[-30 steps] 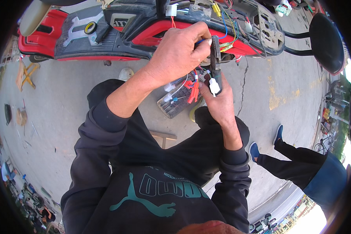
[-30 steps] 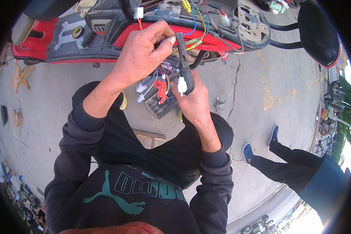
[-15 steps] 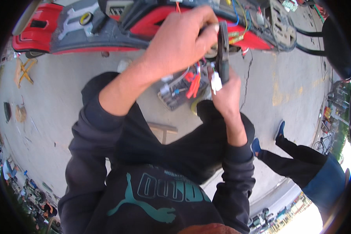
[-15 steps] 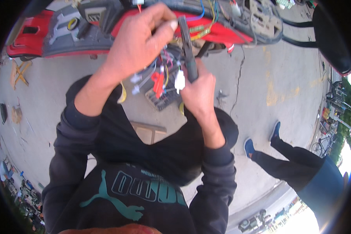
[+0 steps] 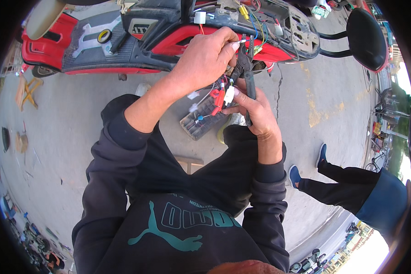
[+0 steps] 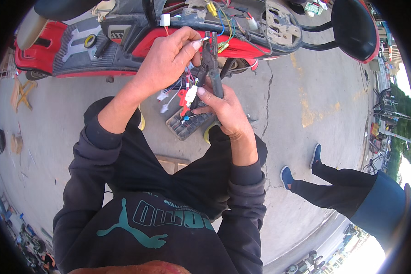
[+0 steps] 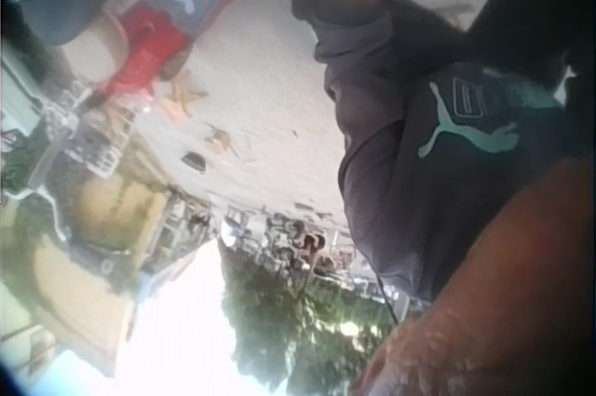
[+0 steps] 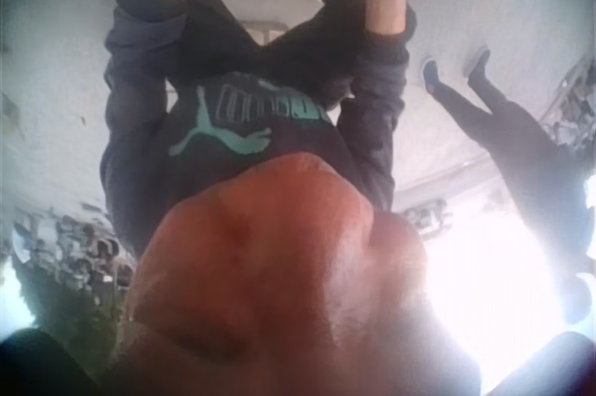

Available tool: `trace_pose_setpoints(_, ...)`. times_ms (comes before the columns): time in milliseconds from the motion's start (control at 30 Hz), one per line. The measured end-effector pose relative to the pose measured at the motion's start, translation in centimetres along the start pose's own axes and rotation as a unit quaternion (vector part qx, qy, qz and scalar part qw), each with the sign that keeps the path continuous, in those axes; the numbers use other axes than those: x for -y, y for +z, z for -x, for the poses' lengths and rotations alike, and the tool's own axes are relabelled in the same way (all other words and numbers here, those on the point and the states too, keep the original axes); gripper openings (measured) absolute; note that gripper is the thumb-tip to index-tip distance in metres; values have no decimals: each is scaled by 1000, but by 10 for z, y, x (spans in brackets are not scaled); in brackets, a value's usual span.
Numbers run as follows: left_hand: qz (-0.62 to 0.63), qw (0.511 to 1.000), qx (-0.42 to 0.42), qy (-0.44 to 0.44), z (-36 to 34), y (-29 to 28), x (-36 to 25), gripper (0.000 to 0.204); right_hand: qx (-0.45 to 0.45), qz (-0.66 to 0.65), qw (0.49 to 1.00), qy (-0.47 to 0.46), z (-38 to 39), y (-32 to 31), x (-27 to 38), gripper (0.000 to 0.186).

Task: The person repairs the electrical wiring of a red electric scooter. They strip the insulation from several colored wires using pliers and connect them to white plastic connectors. The person works on the wiring harness located under the scooter's seat.

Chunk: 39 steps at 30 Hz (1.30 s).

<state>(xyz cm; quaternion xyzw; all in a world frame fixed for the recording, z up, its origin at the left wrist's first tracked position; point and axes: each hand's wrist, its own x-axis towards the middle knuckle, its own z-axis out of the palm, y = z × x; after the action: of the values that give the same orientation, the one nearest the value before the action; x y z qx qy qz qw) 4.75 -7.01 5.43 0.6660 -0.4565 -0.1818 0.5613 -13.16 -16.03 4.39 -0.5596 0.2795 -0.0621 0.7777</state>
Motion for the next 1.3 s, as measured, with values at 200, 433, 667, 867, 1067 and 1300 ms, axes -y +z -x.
trace_pose_setpoints(200,9,1000,6,-27,1,3,-2,19,-22,116,992,-34,-6,-2,1,36)
trace_pose_setpoints(433,16,999,25,-33,1,2,0,23,-199,446,854,-178,-12,5,-9,58)
trace_pose_setpoints(667,95,991,52,-74,1,5,7,24,-213,439,860,-149,-10,10,-1,58)
trace_pose_setpoints(867,121,987,58,-87,1,4,11,21,-225,478,838,-135,-9,12,4,62)
trace_pose_setpoints(1067,115,988,57,-85,0,6,9,19,-221,492,827,-159,-9,5,1,61)
trace_pose_setpoints(1300,100,990,65,-82,0,3,6,18,-211,468,853,-94,-8,7,10,55)
